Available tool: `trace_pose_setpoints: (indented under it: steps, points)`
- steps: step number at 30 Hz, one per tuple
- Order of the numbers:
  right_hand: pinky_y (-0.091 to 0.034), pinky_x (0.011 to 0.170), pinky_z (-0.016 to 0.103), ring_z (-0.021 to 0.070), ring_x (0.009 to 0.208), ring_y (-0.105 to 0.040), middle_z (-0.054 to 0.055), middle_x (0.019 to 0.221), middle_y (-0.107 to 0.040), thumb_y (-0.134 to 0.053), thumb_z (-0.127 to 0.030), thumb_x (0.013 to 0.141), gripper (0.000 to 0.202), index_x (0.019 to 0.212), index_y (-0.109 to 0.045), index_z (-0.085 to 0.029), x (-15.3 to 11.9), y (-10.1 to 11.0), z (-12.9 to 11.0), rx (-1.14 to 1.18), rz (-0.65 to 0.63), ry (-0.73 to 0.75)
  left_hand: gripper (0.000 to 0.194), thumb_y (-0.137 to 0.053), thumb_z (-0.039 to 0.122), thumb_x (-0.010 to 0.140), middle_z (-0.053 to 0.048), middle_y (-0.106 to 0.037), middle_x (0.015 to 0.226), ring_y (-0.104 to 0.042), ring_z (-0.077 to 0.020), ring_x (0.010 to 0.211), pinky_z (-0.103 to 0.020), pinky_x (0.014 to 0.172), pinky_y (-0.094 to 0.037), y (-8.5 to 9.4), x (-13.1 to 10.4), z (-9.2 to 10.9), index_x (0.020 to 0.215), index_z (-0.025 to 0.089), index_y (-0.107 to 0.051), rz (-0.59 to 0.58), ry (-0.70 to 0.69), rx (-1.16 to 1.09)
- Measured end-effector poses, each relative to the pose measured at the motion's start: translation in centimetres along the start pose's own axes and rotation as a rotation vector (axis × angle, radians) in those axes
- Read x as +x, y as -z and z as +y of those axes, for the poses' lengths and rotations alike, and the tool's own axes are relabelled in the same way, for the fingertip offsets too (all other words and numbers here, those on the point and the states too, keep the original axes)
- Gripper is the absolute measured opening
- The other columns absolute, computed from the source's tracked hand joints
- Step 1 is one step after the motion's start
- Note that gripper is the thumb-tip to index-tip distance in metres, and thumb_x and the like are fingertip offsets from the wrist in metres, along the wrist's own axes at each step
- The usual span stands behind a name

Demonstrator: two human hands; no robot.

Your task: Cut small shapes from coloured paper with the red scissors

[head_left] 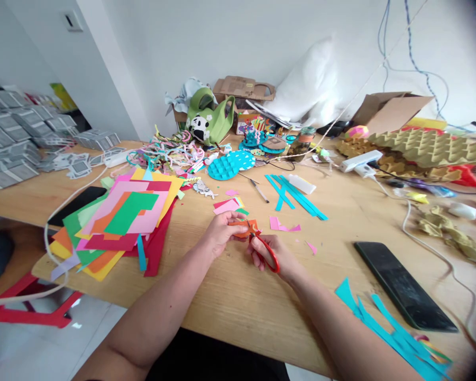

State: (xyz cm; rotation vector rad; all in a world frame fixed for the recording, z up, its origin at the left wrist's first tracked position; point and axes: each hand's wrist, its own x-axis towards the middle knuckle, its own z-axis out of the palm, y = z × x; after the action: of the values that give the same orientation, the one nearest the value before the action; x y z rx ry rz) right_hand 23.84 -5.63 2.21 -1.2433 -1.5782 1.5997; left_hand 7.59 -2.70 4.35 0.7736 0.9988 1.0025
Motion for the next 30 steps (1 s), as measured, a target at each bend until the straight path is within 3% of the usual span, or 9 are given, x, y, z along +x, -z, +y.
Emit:
trace_pose_setpoints:
  steps: [30]
  points:
    - [-0.032, 0.039, 0.020, 0.0088, 0.039, -0.049, 0.002, 0.050, -0.057, -0.049, -0.076, 0.072, 0.062, 0.064, -0.053, -0.015, -0.26, 0.02, -0.73, -0.031, -0.030, 0.011, 0.034, -0.067, 0.003, 0.062, -0.005, -0.068, 0.077, -0.064, -0.0126, 0.060, -0.024, 0.057, -0.051, 0.19, 0.09, -0.26, 0.094, 0.011, -0.057, -0.020, -0.010, -0.005]
